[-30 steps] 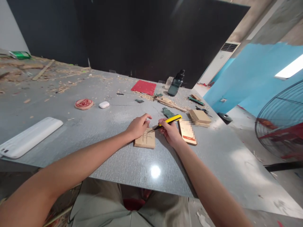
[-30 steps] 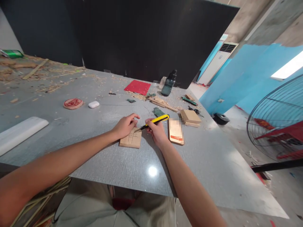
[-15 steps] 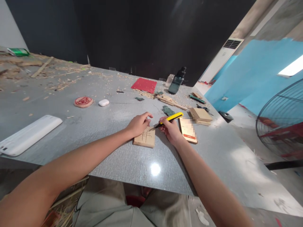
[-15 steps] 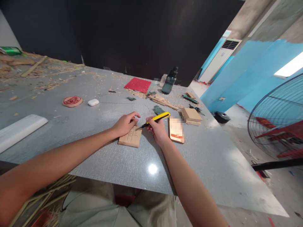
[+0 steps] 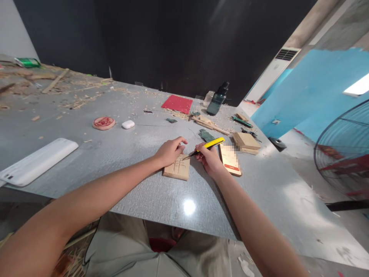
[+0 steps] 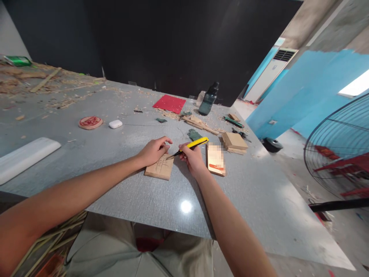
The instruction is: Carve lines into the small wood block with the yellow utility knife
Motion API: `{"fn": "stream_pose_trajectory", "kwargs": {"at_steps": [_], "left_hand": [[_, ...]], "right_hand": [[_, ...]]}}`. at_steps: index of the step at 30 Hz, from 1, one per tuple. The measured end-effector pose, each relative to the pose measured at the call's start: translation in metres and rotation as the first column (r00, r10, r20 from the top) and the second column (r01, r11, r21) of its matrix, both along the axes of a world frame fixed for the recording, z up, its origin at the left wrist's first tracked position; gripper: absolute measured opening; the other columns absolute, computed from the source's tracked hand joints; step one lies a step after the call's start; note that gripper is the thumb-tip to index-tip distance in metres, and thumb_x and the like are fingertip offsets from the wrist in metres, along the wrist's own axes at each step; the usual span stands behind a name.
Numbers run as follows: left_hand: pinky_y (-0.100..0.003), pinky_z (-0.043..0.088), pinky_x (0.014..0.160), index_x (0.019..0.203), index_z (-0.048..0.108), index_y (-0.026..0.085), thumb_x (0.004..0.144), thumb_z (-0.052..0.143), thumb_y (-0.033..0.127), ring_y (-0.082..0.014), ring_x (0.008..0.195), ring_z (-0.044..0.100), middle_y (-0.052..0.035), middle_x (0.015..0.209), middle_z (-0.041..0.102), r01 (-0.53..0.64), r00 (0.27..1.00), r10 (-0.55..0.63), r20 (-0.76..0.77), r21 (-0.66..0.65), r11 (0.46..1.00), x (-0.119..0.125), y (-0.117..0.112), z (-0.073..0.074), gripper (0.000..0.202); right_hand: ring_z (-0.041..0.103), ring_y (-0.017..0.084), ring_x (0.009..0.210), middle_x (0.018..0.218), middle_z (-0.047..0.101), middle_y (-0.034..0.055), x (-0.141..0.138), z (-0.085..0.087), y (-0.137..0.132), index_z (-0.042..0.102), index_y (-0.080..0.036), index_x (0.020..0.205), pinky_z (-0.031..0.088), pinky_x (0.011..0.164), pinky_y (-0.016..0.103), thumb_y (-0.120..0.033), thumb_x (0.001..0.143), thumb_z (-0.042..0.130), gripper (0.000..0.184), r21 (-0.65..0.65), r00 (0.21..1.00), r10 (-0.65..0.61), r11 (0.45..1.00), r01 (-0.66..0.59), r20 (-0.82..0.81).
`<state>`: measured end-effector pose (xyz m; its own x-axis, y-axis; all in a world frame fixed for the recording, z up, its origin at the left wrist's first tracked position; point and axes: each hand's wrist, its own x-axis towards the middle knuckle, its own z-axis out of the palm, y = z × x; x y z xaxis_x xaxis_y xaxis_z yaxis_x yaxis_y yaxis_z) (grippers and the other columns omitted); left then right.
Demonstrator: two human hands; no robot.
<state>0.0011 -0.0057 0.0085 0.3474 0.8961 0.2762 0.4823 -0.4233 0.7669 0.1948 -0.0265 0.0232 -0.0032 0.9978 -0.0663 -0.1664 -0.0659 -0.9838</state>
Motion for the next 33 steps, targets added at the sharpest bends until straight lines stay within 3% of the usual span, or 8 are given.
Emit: {"fn": "stream_pose_trajectory", "kwargs": {"at_steps": [7, 17, 24, 33], "left_hand": [[-0.026, 0.046, 0.069, 0.117, 0.065, 0.022, 0.100, 0.052, 0.025, -0.0157, 0.075, 0.066, -0.0010, 0.082, 0.072, 0.027, 1.000, -0.027, 0.004, 0.010, 1.000, -0.0011, -0.0017, 0.0015, 0.021], [-0.028, 0.046, 0.071, 0.116, 0.066, 0.023, 0.100, 0.052, 0.025, -0.0168, 0.077, 0.066, -0.0013, 0.084, 0.073, 0.015, 1.000, -0.015, -0.023, 0.019, 1.000, 0.0023, -0.0014, 0.0020, 0.021], [-0.027, 0.044, 0.067, 0.116, 0.066, 0.023, 0.099, 0.053, 0.024, -0.0163, 0.073, 0.066, -0.0012, 0.082, 0.073, 0.037, 0.999, -0.037, -0.029, 0.017, 0.999, 0.0001, -0.0037, 0.0038, 0.021], [-0.026, 0.044, 0.069, 0.116, 0.066, 0.023, 0.100, 0.052, 0.023, -0.0158, 0.075, 0.065, -0.0009, 0.082, 0.073, 0.047, 0.999, -0.047, -0.025, 0.020, 0.999, -0.0005, -0.0038, 0.0033, 0.021]], "right_hand": [[0.056, 0.013, 0.057, 0.070, 0.063, 0.0016, -0.0021, 0.0029, -0.0066, 0.064, -0.019, 0.077, 0.044, 0.053, 0.027, -0.038, 0.068, 0.088, 0.031, -0.002, 0.996, 0.083, 0.997, -0.083, 0.029], [0.039, 0.009, 0.048, 0.060, 0.047, -0.0044, -0.0036, -0.0030, 0.0024, 0.051, -0.023, 0.073, 0.027, 0.042, 0.025, -0.034, 0.069, 0.083, 0.033, 0.024, 0.998, -0.069, 0.997, 0.069, -0.008], [0.048, 0.011, 0.056, 0.067, 0.056, -0.0014, -0.0007, -0.0011, -0.0022, 0.059, -0.021, 0.075, 0.037, 0.049, 0.025, -0.037, 0.071, 0.086, 0.032, 0.034, 0.999, 0.053, 0.998, -0.053, 0.013], [0.053, 0.012, 0.055, 0.065, 0.059, -0.0008, 0.0021, 0.0020, -0.0052, 0.062, -0.020, 0.076, 0.042, 0.051, 0.025, -0.041, 0.068, 0.089, 0.035, 0.005, 0.993, 0.113, 0.994, -0.113, 0.033]]}}
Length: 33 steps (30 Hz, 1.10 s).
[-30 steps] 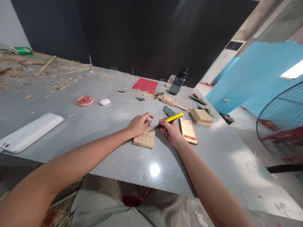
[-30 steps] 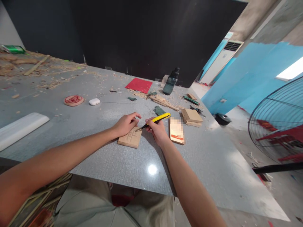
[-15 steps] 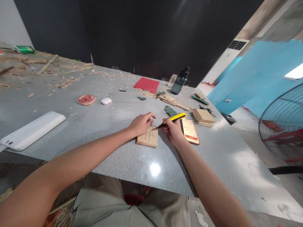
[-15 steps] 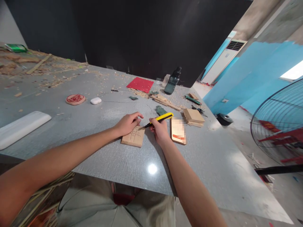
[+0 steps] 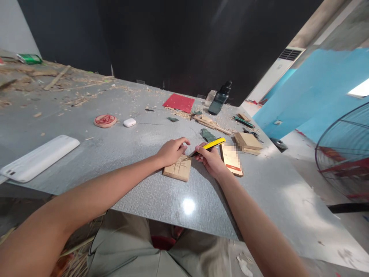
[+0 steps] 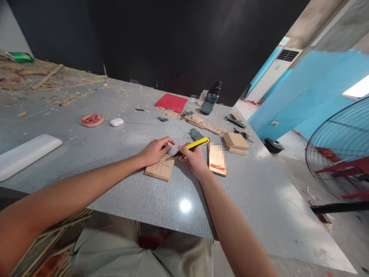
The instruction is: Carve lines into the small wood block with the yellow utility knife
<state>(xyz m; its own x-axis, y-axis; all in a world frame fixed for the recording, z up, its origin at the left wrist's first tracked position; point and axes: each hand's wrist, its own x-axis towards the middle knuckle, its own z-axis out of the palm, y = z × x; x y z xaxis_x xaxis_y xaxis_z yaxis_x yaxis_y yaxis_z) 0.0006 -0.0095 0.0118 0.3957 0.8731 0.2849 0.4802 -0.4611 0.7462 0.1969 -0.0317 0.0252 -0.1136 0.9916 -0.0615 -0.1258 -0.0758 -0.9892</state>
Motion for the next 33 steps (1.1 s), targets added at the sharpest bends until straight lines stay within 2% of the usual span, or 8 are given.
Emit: {"fn": "stream_pose_trajectory", "kwargs": {"at_steps": [4, 12, 25, 33], "left_hand": [[-0.026, 0.044, 0.068, 0.116, 0.065, 0.023, 0.100, 0.052, 0.024, -0.0154, 0.075, 0.066, -0.0004, 0.082, 0.072, 0.004, 1.000, -0.004, -0.001, 0.002, 1.000, -0.0004, 0.0004, -0.0001, 0.021], [-0.027, 0.043, 0.068, 0.116, 0.066, 0.024, 0.100, 0.053, 0.024, -0.0160, 0.074, 0.065, 0.0000, 0.080, 0.072, -0.003, 1.000, 0.003, -0.019, 0.004, 1.000, 0.0019, 0.0012, -0.0011, 0.021], [-0.025, 0.044, 0.069, 0.116, 0.065, 0.022, 0.100, 0.053, 0.023, -0.0143, 0.075, 0.065, -0.0005, 0.082, 0.072, 0.016, 1.000, -0.016, -0.001, -0.013, 1.000, 0.0012, -0.0009, 0.0001, 0.020], [-0.026, 0.044, 0.069, 0.117, 0.065, 0.023, 0.100, 0.053, 0.023, -0.0144, 0.073, 0.065, 0.0005, 0.080, 0.072, 0.016, 1.000, -0.016, -0.014, -0.016, 1.000, 0.0021, 0.0004, 0.0001, 0.021]], "right_hand": [[0.056, 0.013, 0.056, 0.067, 0.061, 0.0007, -0.0034, -0.0014, -0.0009, 0.064, -0.020, 0.075, 0.044, 0.052, 0.026, -0.039, 0.069, 0.088, 0.032, -0.001, 1.000, -0.015, 1.000, 0.015, 0.015], [0.041, 0.009, 0.047, 0.060, 0.049, -0.0038, -0.0053, -0.0083, 0.0085, 0.054, -0.022, 0.073, 0.028, 0.042, 0.025, -0.028, 0.072, 0.079, 0.026, 0.026, 0.981, -0.190, 0.981, 0.192, -0.039], [0.056, 0.012, 0.054, 0.067, 0.063, 0.0011, -0.0040, -0.0004, -0.0005, 0.063, -0.019, 0.073, 0.042, 0.050, 0.026, -0.035, 0.070, 0.085, 0.027, 0.008, 1.000, -0.005, 1.000, 0.005, 0.027], [0.045, 0.010, 0.045, 0.058, 0.052, -0.0034, -0.0079, -0.0079, 0.0087, 0.054, -0.021, 0.072, 0.031, 0.042, 0.024, -0.028, 0.071, 0.075, 0.022, 0.016, 0.982, -0.191, 0.981, 0.191, 0.002]]}}
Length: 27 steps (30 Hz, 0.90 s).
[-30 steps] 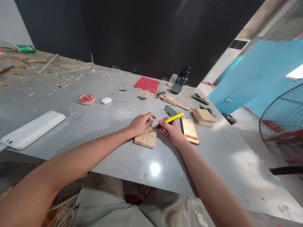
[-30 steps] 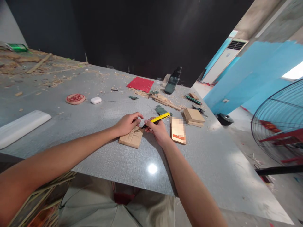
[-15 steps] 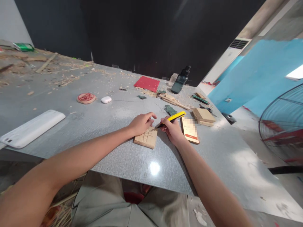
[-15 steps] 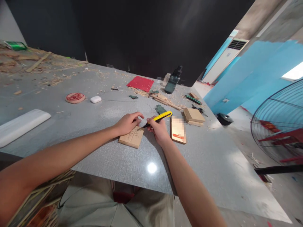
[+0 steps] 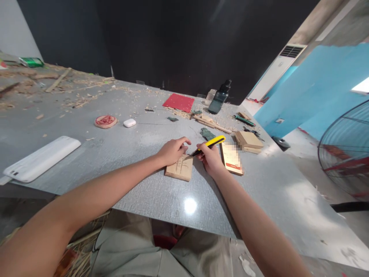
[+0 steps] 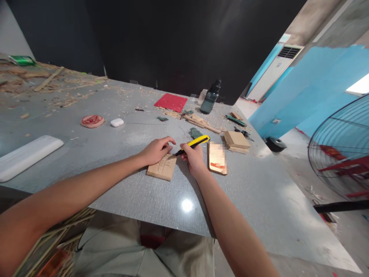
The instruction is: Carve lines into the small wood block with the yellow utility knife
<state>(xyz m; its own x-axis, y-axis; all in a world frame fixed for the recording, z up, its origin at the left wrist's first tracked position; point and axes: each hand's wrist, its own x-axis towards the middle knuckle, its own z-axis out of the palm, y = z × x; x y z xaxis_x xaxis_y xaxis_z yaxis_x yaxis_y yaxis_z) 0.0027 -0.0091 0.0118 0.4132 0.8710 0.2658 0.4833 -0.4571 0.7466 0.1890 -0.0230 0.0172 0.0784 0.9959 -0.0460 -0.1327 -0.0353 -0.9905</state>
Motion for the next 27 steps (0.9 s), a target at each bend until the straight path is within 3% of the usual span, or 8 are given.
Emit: {"fn": "stream_pose_trajectory", "kwargs": {"at_steps": [4, 14, 17, 23, 27], "left_hand": [[-0.026, 0.045, 0.070, 0.116, 0.065, 0.023, 0.100, 0.054, 0.024, -0.0147, 0.073, 0.066, 0.0005, 0.080, 0.073, 0.010, 1.000, -0.010, -0.002, -0.006, 1.000, 0.000, -0.001, 0.001, 0.020], [-0.025, 0.045, 0.069, 0.117, 0.065, 0.023, 0.102, 0.051, 0.025, -0.0144, 0.074, 0.065, -0.0005, 0.083, 0.073, 0.023, 1.000, -0.022, -0.008, 0.011, 1.000, -0.002, -0.003, 0.002, 0.021], [-0.025, 0.044, 0.068, 0.118, 0.065, 0.023, 0.101, 0.051, 0.025, -0.0143, 0.073, 0.065, -0.0003, 0.082, 0.072, 0.022, 1.000, -0.021, -0.020, 0.017, 1.000, -0.001, -0.002, 0.001, 0.022], [-0.026, 0.042, 0.068, 0.117, 0.066, 0.024, 0.100, 0.052, 0.025, -0.0151, 0.074, 0.065, 0.0001, 0.082, 0.071, 0.003, 0.999, -0.001, -0.048, 0.037, 0.999, 0.000, -0.002, 0.001, 0.021], [-0.027, 0.042, 0.068, 0.117, 0.065, 0.025, 0.100, 0.053, 0.026, -0.0151, 0.074, 0.065, 0.0008, 0.082, 0.072, 0.002, 0.999, 0.000, -0.050, 0.037, 0.999, -0.001, -0.002, 0.000, 0.021]], "right_hand": [[0.041, 0.009, 0.045, 0.057, 0.049, -0.0049, 0.001, -0.001, 0.001, 0.051, -0.022, 0.073, 0.030, 0.041, 0.024, -0.028, 0.071, 0.075, 0.025, 0.019, 1.000, -0.004, 1.000, 0.004, -0.011], [0.054, 0.012, 0.052, 0.068, 0.064, 0.0017, 0.003, 0.006, -0.009, 0.062, -0.019, 0.072, 0.040, 0.049, 0.025, -0.036, 0.072, 0.082, 0.026, 0.008, 0.984, 0.173, 0.985, -0.173, 0.044], [0.052, 0.012, 0.050, 0.062, 0.061, 0.0003, 0.000, 0.003, -0.008, 0.061, -0.020, 0.070, 0.039, 0.048, 0.026, -0.033, 0.074, 0.079, 0.023, 0.014, 0.990, 0.133, 0.991, -0.134, 0.046], [0.040, 0.009, 0.044, 0.056, 0.047, -0.0054, -0.001, -0.001, -0.001, 0.051, -0.022, 0.069, 0.028, 0.041, 0.024, -0.026, 0.071, 0.071, 0.021, 0.039, 1.000, -0.014, 0.999, 0.014, -0.003], [0.042, 0.009, 0.046, 0.059, 0.051, -0.0037, 0.001, 0.001, -0.002, 0.053, -0.021, 0.069, 0.031, 0.043, 0.024, -0.029, 0.072, 0.074, 0.023, 0.039, 0.999, 0.037, 0.999, -0.037, 0.004]]}}
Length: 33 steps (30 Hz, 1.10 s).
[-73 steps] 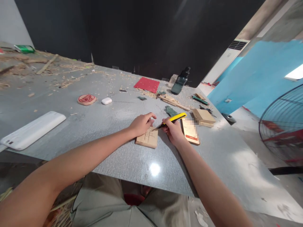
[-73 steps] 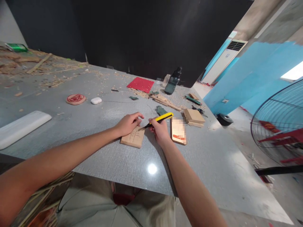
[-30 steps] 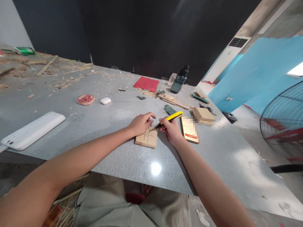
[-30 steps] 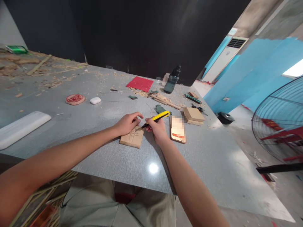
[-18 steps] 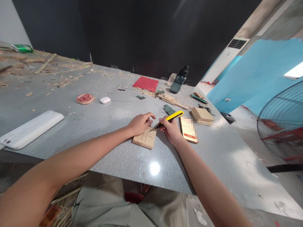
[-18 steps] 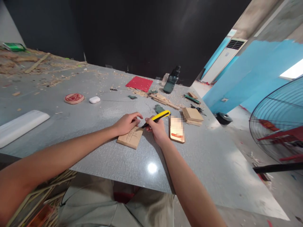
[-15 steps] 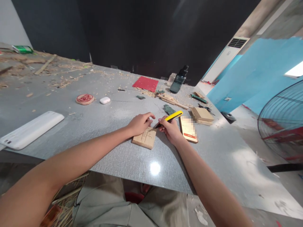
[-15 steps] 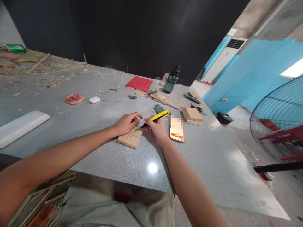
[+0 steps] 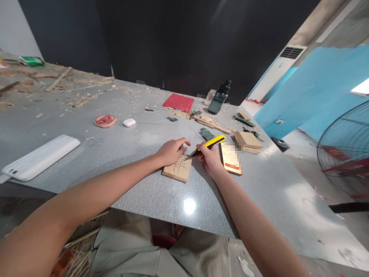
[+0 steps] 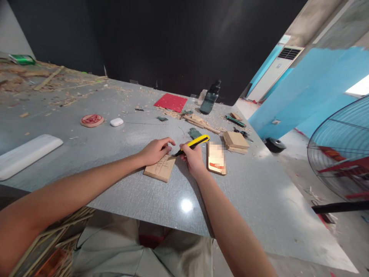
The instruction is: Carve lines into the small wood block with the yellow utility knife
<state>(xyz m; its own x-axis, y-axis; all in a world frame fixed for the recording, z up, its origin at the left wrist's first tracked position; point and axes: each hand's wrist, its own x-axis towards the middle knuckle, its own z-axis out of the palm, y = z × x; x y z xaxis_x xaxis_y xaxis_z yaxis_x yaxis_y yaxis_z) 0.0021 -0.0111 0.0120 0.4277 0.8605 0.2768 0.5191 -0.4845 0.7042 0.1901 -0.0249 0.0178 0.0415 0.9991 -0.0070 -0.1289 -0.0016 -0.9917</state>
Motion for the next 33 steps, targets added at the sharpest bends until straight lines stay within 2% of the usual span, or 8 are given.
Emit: {"fn": "stream_pose_trajectory", "kwargs": {"at_steps": [4, 10, 16, 19, 27, 31, 33], "left_hand": [[-0.027, 0.045, 0.071, 0.118, 0.065, 0.025, 0.100, 0.054, 0.025, -0.0149, 0.075, 0.065, 0.0009, 0.082, 0.072, 0.005, 1.000, -0.005, 0.004, -0.001, 1.000, -0.0003, 0.0001, -0.0014, 0.021], [-0.026, 0.045, 0.069, 0.118, 0.065, 0.024, 0.100, 0.053, 0.026, -0.0150, 0.075, 0.065, -0.0003, 0.084, 0.072, 0.004, 1.000, -0.004, -0.008, -0.004, 1.000, 0.0000, -0.0010, 0.0003, 0.022], [-0.027, 0.045, 0.070, 0.118, 0.065, 0.024, 0.100, 0.053, 0.026, -0.0156, 0.074, 0.065, 0.0000, 0.081, 0.071, -0.014, 0.999, 0.014, -0.032, 0.003, 1.000, 0.0006, -0.0017, 0.0028, 0.022], [-0.027, 0.044, 0.070, 0.118, 0.066, 0.025, 0.100, 0.054, 0.026, -0.0162, 0.073, 0.065, 0.0005, 0.078, 0.071, -0.014, 0.999, 0.014, -0.043, 0.003, 1.000, 0.0005, -0.0019, 0.0031, 0.022], [-0.027, 0.042, 0.070, 0.119, 0.064, 0.026, 0.100, 0.053, 0.024, -0.0160, 0.076, 0.066, 0.0007, 0.083, 0.073, -0.011, 0.999, 0.012, -0.052, 0.020, 1.000, -0.0007, -0.0029, 0.0040, 0.022], [-0.027, 0.043, 0.069, 0.120, 0.064, 0.026, 0.101, 0.052, 0.025, -0.0153, 0.076, 0.066, 0.0007, 0.084, 0.074, -0.011, 0.998, 0.012, -0.059, 0.026, 1.000, -0.0008, -0.0035, 0.0044, 0.022], [-0.026, 0.043, 0.069, 0.120, 0.064, 0.026, 0.101, 0.052, 0.025, -0.0154, 0.075, 0.066, 0.0004, 0.084, 0.073, -0.016, 0.998, 0.018, -0.067, 0.026, 1.000, -0.0003, -0.0034, 0.0039, 0.022]], "right_hand": [[0.047, 0.010, 0.050, 0.063, 0.057, -0.0014, 0.0021, 0.0018, -0.0035, 0.057, -0.021, 0.069, 0.036, 0.046, 0.024, -0.033, 0.073, 0.078, 0.025, -0.003, 0.996, 0.084, 0.997, -0.083, 0.020], [0.052, 0.012, 0.051, 0.065, 0.061, 0.0008, 0.0015, 0.0035, -0.0054, 0.060, -0.020, 0.071, 0.039, 0.048, 0.026, -0.035, 0.070, 0.082, 0.027, -0.023, 0.991, 0.127, 0.992, -0.126, 0.047], [0.041, 0.010, 0.046, 0.058, 0.049, -0.0038, -0.0024, -0.0012, -0.0002, 0.051, -0.023, 0.069, 0.029, 0.042, 0.025, -0.027, 0.071, 0.074, 0.023, -0.001, 1.000, -0.028, 1.000, 0.028, 0.008], [0.037, 0.009, 0.045, 0.057, 0.044, -0.0056, -0.0014, -0.0016, 0.0006, 0.047, -0.023, 0.069, 0.026, 0.041, 0.024, -0.026, 0.071, 0.072, 0.025, 0.015, 0.998, -0.057, 0.998, 0.057, -0.018], [0.048, 0.011, 0.051, 0.064, 0.058, -0.0009, 0.0029, 0.0021, -0.0055, 0.059, -0.021, 0.070, 0.038, 0.047, 0.025, -0.036, 0.073, 0.078, 0.025, 0.010, 0.993, 0.114, 0.993, -0.114, 0.018], [0.053, 0.012, 0.052, 0.068, 0.064, 0.0017, 0.0018, 0.0043, -0.0079, 0.062, -0.020, 0.072, 0.041, 0.049, 0.026, -0.036, 0.071, 0.082, 0.026, -0.007, 0.989, 0.142, 0.990, -0.142, 0.039], [0.052, 0.012, 0.051, 0.066, 0.062, 0.0010, 0.0003, 0.0037, -0.0069, 0.060, -0.021, 0.071, 0.040, 0.048, 0.027, -0.035, 0.071, 0.081, 0.026, -0.008, 0.993, 0.114, 0.993, -0.114, 0.042]]}}
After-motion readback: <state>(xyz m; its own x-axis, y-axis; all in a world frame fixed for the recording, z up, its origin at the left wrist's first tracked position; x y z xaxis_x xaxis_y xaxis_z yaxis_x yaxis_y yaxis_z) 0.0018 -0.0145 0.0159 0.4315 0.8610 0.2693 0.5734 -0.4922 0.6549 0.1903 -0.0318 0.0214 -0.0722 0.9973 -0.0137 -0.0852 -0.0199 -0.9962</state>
